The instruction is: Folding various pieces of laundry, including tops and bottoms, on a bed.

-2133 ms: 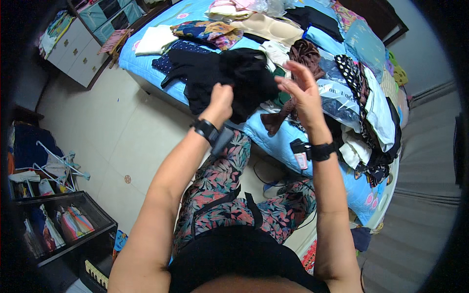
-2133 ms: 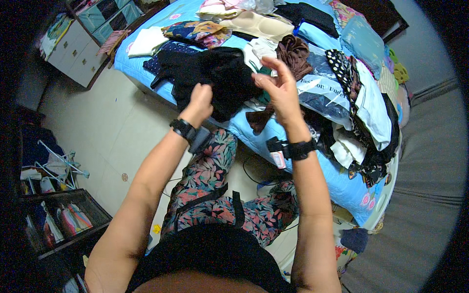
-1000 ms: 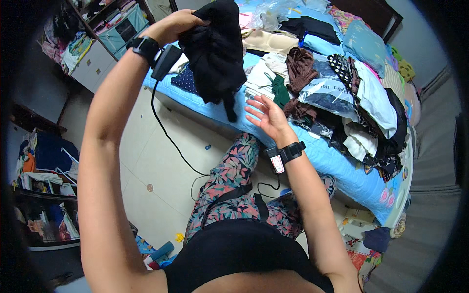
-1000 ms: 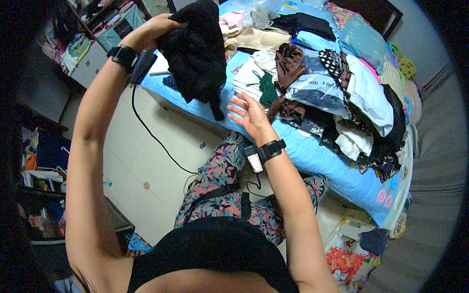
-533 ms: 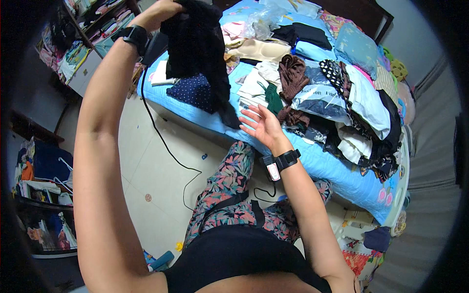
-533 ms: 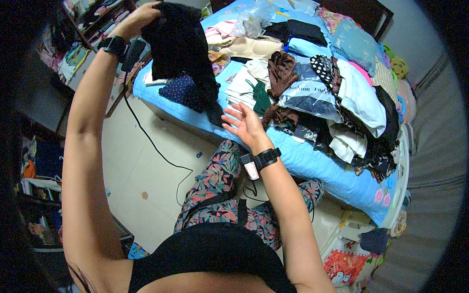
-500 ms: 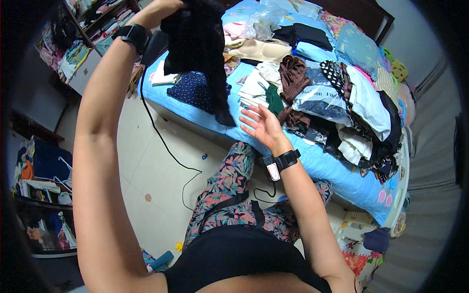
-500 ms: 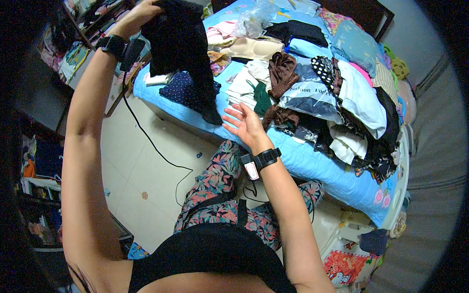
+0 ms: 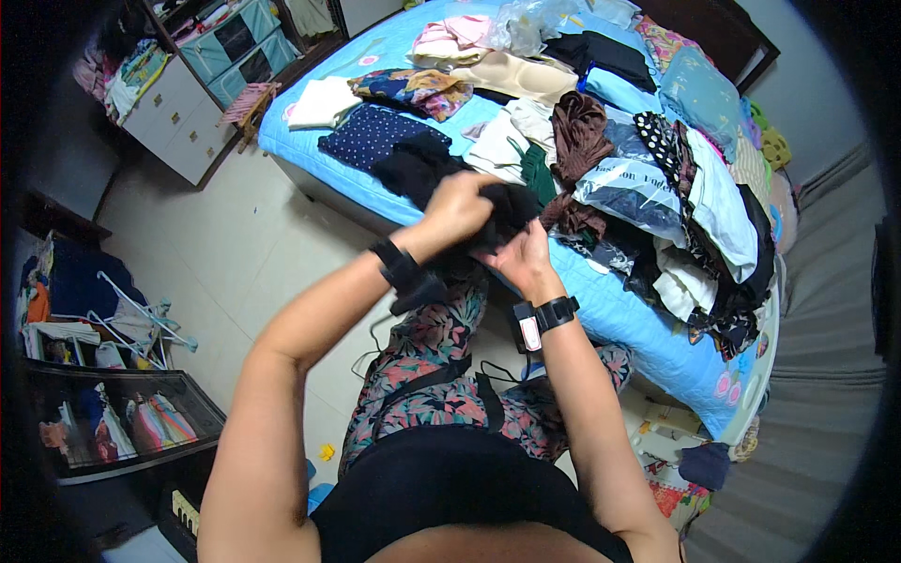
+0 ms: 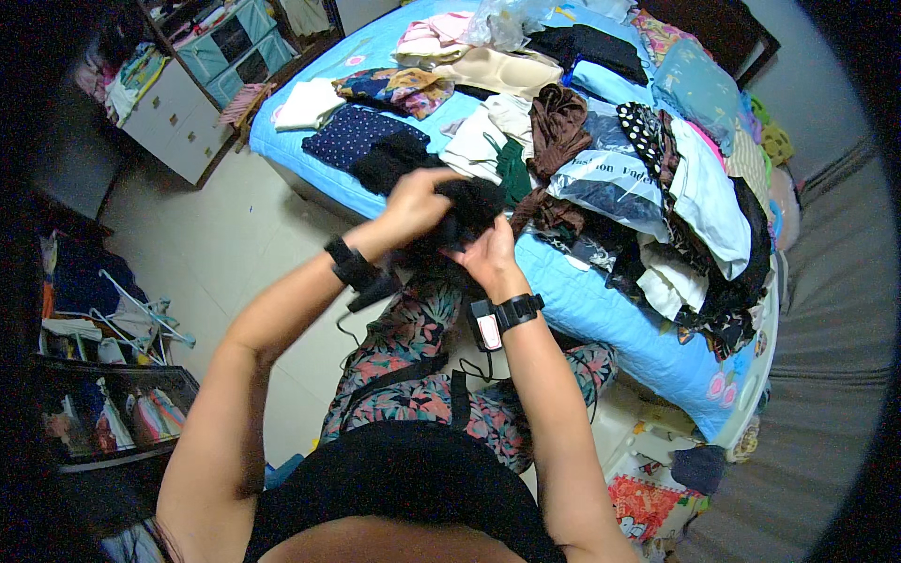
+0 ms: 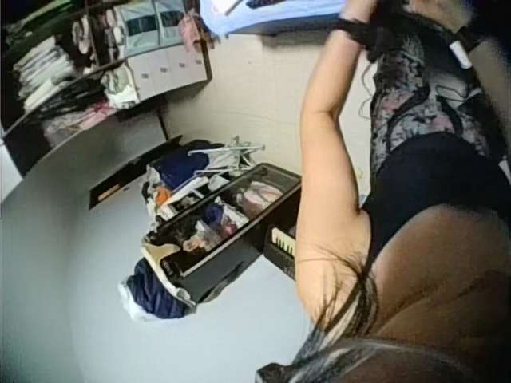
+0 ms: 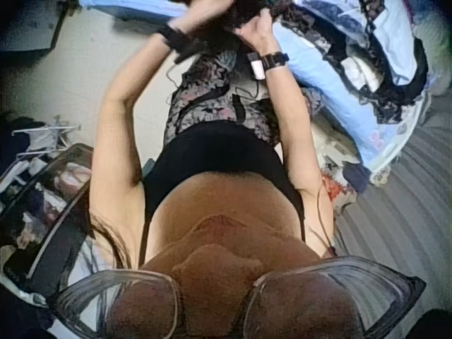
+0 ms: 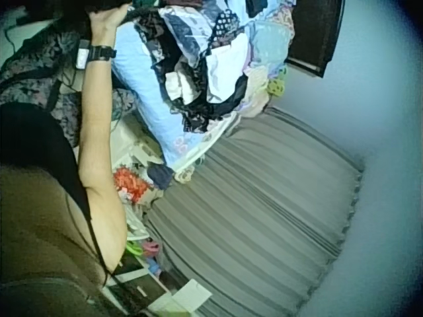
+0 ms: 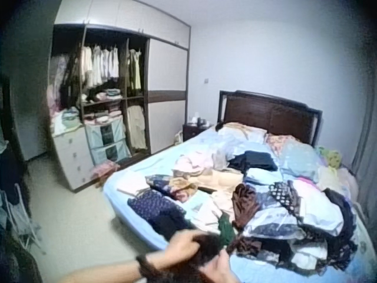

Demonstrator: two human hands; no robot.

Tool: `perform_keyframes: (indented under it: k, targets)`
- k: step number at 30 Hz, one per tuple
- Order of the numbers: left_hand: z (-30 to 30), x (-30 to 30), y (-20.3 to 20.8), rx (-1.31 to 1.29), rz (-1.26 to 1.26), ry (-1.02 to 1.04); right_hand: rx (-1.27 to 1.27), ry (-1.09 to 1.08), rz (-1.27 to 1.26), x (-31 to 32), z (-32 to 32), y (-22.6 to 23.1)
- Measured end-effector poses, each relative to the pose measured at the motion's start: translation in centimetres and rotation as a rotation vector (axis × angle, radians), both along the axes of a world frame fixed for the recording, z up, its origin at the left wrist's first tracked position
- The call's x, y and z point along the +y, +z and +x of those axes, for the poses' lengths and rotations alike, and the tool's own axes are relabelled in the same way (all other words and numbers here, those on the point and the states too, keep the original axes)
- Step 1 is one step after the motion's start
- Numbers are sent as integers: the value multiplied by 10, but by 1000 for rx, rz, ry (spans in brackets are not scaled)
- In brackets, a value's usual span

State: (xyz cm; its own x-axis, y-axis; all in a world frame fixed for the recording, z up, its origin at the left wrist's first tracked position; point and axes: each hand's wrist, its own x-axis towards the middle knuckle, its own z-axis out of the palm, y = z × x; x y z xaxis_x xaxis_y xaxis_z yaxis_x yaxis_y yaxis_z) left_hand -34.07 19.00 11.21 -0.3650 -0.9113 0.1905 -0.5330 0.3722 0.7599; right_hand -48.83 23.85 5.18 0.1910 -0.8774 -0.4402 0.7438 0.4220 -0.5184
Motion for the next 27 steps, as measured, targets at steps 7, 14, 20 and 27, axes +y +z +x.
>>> perform_keyframes:
  k: [7, 14, 20, 27]
  targets:
    - [0, -28, -18, 226, 330, -111, 50, 31, -23, -2, -24, -31]
    - [151, -168, -32, 409, 424, 127, 206, 20, 128, -44, 14, -50]
    - [191, -179, -69, -240, -64, 413, 110, -82, 215, -91, 32, -75]
    - [105, -69, -94, -183, -199, 10, -95, 45, 150, -125, 75, -78]
